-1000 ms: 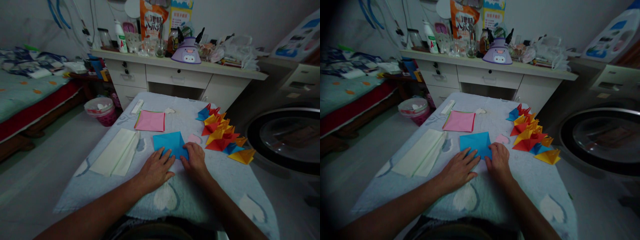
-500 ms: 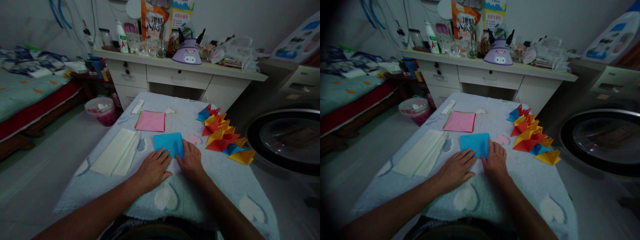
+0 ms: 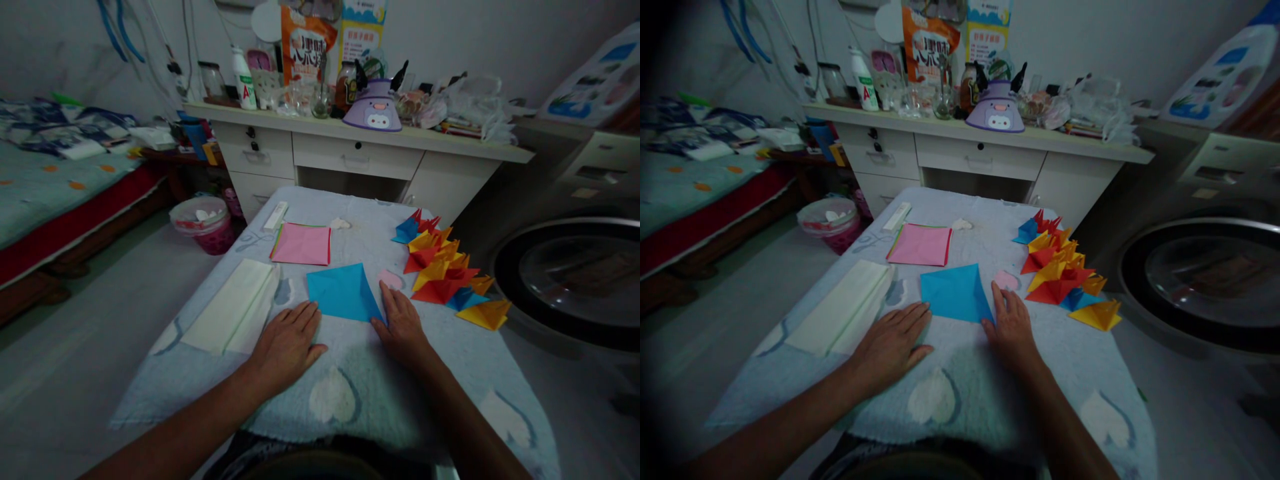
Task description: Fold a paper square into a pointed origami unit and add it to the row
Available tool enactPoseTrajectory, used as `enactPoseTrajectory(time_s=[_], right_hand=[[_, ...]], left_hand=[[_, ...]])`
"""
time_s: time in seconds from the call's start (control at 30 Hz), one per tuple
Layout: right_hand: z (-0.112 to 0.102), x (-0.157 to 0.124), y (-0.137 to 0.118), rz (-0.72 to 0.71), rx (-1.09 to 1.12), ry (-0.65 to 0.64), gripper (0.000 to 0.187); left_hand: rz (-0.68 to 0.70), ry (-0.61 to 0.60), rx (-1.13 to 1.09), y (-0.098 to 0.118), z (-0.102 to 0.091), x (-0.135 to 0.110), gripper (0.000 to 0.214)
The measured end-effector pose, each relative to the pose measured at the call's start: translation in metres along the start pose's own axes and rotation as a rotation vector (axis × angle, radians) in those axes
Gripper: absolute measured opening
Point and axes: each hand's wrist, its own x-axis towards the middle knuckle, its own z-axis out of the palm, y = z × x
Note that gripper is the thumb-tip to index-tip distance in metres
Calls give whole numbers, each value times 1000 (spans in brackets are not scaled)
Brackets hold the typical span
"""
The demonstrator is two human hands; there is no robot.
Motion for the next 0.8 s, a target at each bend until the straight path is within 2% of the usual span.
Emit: enactPoseTrajectory(time_s=[0.37,0.63,0.73,0.8], right_hand=[[-13,-7,13,29,98,-62,73],[-6,-9,27,66,130,-107,74],[-15,-7,28,74,248,-78,69],[-26,-2,20,67,346,-6,59]], left_hand=[[-2,45,31,-1,2,0,53],[-4,107,49,-1,5,-2,47],[-6,93,66,0,4,-1,48],[-6,85,75,1,3,0,48]])
